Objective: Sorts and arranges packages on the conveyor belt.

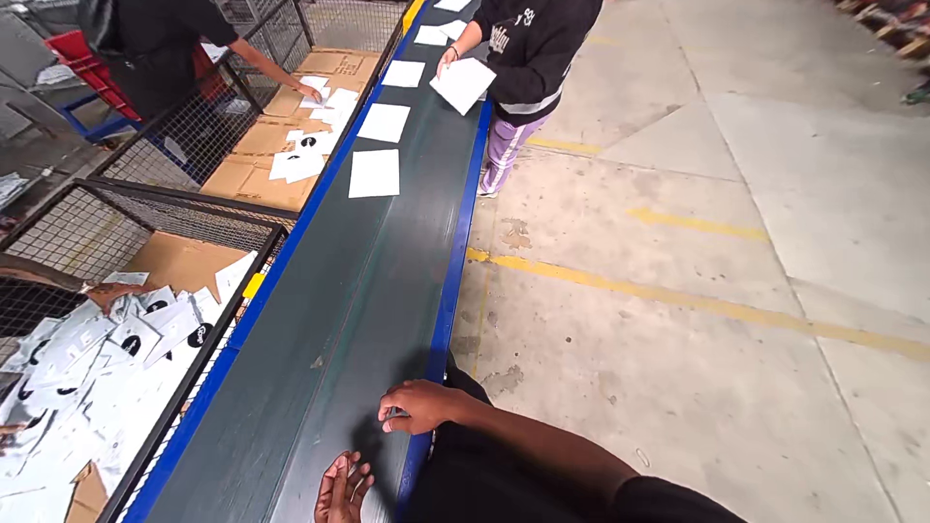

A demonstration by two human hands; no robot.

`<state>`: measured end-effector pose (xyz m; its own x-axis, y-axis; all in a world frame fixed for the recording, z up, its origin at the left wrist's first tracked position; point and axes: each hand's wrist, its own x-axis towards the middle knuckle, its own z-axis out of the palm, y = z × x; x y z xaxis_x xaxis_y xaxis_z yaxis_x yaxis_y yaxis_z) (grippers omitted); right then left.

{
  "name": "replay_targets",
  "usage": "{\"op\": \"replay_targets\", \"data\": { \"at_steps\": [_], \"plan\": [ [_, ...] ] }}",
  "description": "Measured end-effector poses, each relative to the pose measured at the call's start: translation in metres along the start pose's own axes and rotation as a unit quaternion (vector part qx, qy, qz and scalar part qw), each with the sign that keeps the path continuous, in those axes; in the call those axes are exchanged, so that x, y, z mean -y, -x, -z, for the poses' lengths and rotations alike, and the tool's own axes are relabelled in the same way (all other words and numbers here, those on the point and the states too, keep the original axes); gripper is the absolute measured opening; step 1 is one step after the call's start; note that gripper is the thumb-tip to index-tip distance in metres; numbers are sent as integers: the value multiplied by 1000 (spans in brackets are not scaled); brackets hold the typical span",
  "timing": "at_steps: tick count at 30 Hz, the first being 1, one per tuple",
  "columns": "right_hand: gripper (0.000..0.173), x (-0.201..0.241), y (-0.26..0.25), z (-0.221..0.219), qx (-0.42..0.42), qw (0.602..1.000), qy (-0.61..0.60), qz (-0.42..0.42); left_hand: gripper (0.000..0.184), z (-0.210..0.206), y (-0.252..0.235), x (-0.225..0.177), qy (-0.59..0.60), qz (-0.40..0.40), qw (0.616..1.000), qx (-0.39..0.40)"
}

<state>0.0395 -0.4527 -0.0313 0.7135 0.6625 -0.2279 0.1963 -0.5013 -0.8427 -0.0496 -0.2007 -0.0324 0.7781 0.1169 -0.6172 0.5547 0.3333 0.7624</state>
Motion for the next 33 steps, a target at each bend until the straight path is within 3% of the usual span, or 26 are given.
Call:
{"op": "replay_targets", "data": {
  "at_steps": [4,6,12,17,20,22,24,26,28,31,33],
  "plan": [
    [31,-10,-7,15,-33,999,-6,-21,27,0,0,1,3,-2,1000,-6],
    [34,-29,-25,41,-91,995,9,-45,26,0,2,1,7,-1,1000,-17],
    [51,-117,-136,172,-303,935,109,-147,25,3,7,1,-9,7,1000,-16],
    [58,-141,-204,214,-334,902,151,-230,25,5,12,-2,-21,8,1000,-15],
    [44,-144,-216,192,-320,897,186,-243,25,6,9,-1,-20,12,1000,-21],
    [31,-131,-207,154,-321,899,228,-190,25,6,6,1,-5,11,1000,-28],
    [30,-111,-184,110,-304,921,227,-92,30,1,-5,1,28,9,999,-25],
    [30,-77,-145,49,-246,958,145,6,41,0,-18,-1,71,14,997,-20],
    [25,-40,-93,-14,-129,987,5,91,46,0,-29,-5,103,18,994,-36],
    [22,1,-32,-60,44,985,-105,132,47,3,-32,-6,91,-6,985,-150],
    [25,0,-34,-44,-25,992,-79,92,54,18,-35,-6,56,-9,985,-163]
  ]
}}
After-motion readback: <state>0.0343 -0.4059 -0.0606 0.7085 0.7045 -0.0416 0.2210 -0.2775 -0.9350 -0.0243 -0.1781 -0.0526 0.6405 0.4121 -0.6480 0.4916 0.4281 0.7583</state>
